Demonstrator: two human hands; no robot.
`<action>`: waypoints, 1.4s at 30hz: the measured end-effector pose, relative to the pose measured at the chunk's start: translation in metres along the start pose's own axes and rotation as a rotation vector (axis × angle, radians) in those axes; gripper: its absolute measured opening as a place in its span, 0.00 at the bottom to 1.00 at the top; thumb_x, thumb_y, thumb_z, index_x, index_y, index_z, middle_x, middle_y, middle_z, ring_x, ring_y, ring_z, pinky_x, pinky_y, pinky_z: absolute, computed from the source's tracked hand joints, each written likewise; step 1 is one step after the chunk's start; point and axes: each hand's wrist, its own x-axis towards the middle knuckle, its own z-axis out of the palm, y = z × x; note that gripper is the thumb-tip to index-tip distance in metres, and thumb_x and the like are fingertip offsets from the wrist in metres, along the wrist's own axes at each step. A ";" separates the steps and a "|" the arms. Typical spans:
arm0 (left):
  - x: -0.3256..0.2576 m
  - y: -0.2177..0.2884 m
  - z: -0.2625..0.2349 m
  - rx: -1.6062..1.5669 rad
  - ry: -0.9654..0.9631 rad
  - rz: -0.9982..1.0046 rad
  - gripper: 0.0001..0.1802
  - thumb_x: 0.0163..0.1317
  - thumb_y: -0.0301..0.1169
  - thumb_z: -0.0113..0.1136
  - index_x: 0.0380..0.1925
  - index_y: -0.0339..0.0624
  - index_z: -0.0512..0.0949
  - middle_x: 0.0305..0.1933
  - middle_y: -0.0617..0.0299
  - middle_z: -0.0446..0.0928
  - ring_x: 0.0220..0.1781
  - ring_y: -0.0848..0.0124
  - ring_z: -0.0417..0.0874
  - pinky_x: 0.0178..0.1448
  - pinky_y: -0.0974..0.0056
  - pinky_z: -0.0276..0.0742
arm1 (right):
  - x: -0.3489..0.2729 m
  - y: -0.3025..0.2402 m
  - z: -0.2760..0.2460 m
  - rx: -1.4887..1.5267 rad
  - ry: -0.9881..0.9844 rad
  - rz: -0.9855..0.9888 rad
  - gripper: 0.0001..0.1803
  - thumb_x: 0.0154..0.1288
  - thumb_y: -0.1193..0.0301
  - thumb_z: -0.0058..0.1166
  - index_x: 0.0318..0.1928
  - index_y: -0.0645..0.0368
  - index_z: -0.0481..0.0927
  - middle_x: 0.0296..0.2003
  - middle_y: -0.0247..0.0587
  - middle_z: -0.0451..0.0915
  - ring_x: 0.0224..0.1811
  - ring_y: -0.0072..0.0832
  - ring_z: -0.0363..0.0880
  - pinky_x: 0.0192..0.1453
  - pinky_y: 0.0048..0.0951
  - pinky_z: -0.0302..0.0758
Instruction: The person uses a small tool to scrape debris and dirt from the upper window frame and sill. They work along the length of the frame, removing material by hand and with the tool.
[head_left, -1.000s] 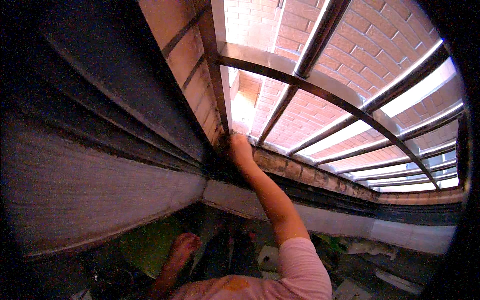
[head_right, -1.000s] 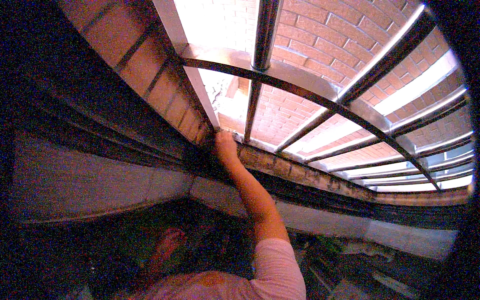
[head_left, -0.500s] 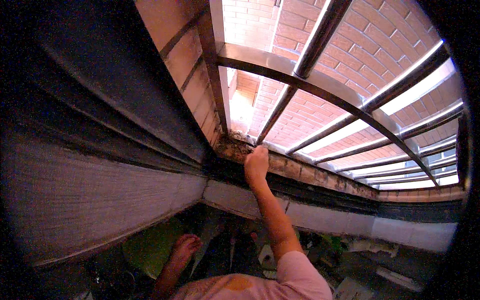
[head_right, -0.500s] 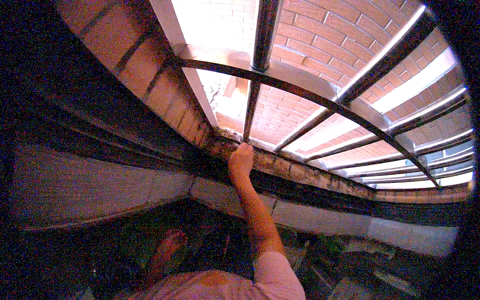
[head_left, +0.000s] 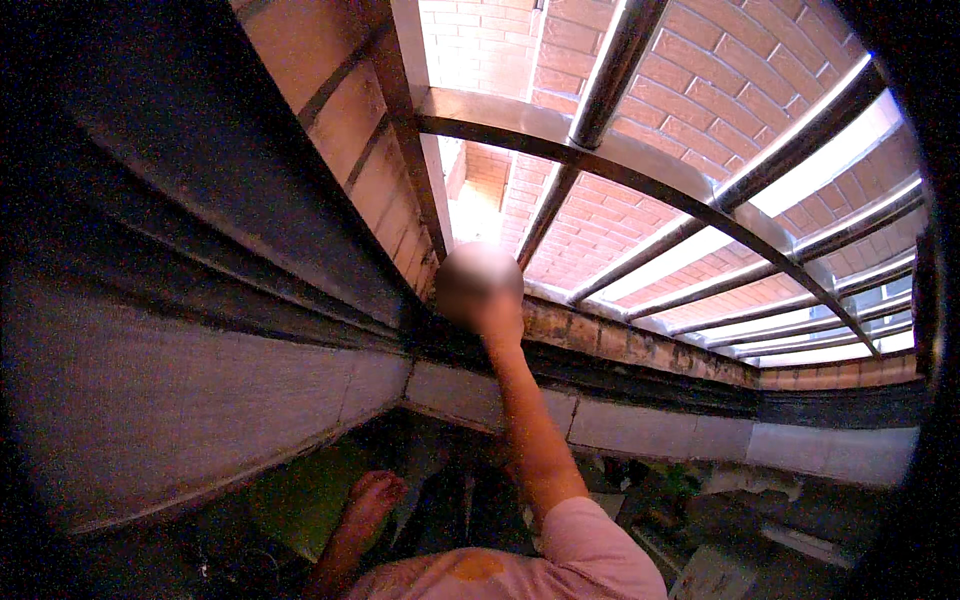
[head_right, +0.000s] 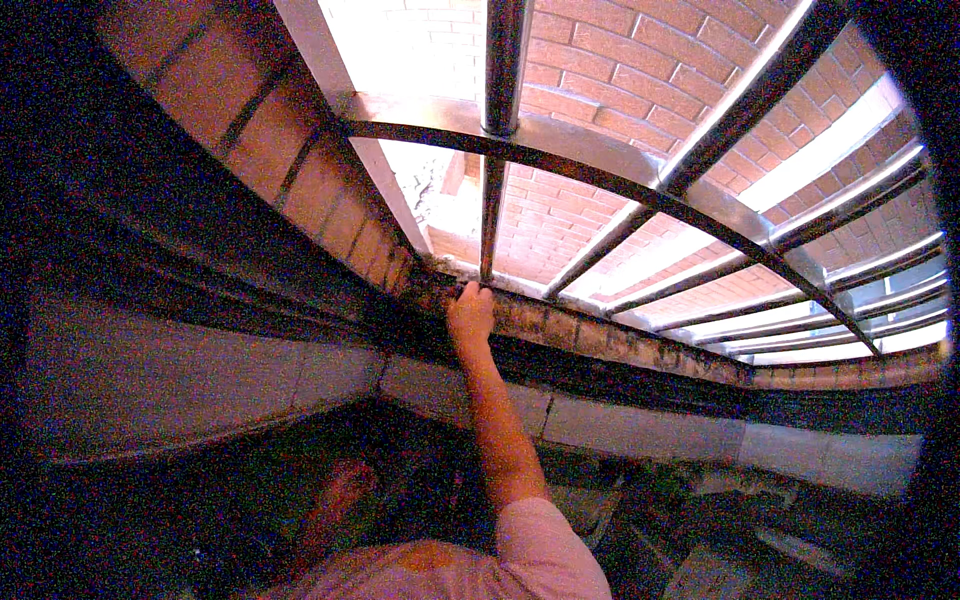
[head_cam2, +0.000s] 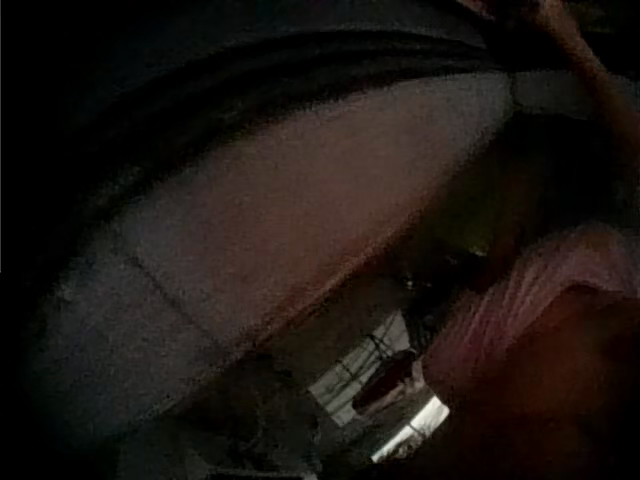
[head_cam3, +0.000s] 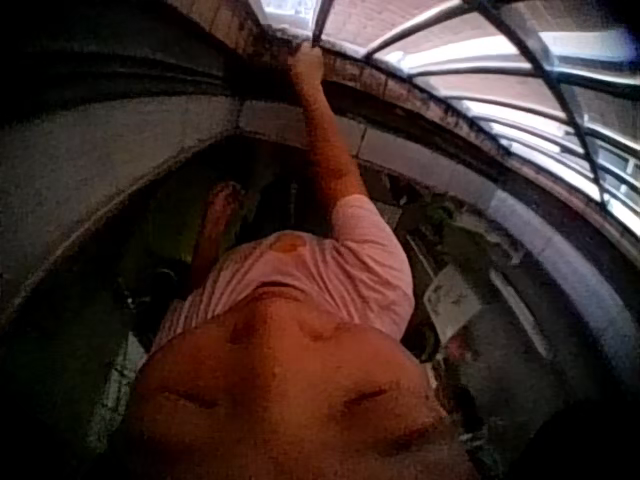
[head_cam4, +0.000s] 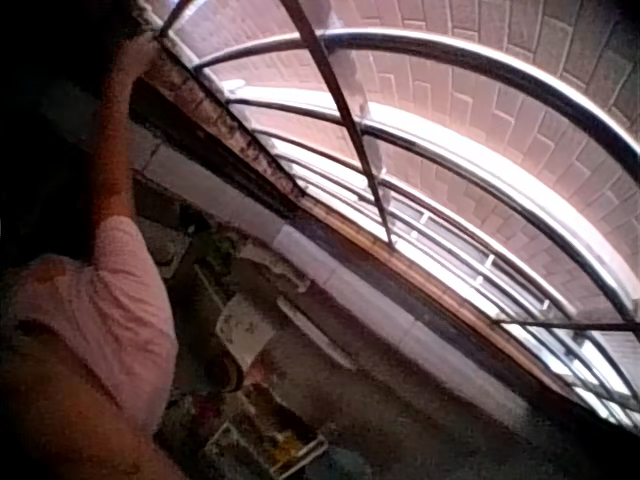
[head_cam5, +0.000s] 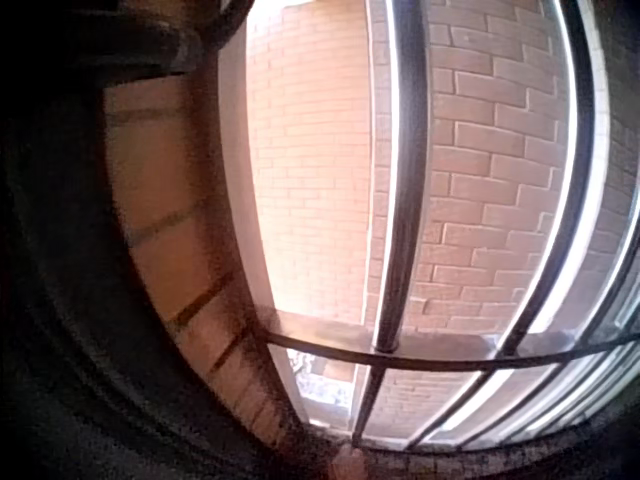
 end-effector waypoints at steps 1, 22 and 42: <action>-0.001 0.003 0.003 0.003 0.024 -0.019 0.07 0.57 0.25 0.50 0.36 0.38 0.71 0.37 0.54 0.75 0.41 0.61 0.76 0.48 0.57 0.73 | -0.002 -0.002 0.001 -0.024 0.055 -0.052 0.08 0.52 0.73 0.47 0.32 0.64 0.68 0.29 0.53 0.71 0.32 0.47 0.74 0.34 0.44 0.73; 0.012 -0.007 -0.002 -0.036 0.036 -0.029 0.08 0.55 0.24 0.51 0.36 0.41 0.70 0.37 0.55 0.74 0.40 0.61 0.76 0.48 0.57 0.73 | 0.048 0.007 0.067 0.069 -0.108 -0.192 0.17 0.53 0.67 0.45 0.43 0.62 0.69 0.40 0.50 0.69 0.44 0.44 0.68 0.48 0.41 0.64; 0.009 0.002 0.018 0.084 0.064 -0.076 0.07 0.56 0.26 0.51 0.36 0.40 0.71 0.36 0.56 0.75 0.40 0.61 0.77 0.48 0.58 0.73 | 0.053 -0.007 0.095 0.098 -0.065 -0.247 0.08 0.50 0.70 0.49 0.28 0.61 0.77 0.31 0.56 0.75 0.35 0.47 0.75 0.40 0.40 0.73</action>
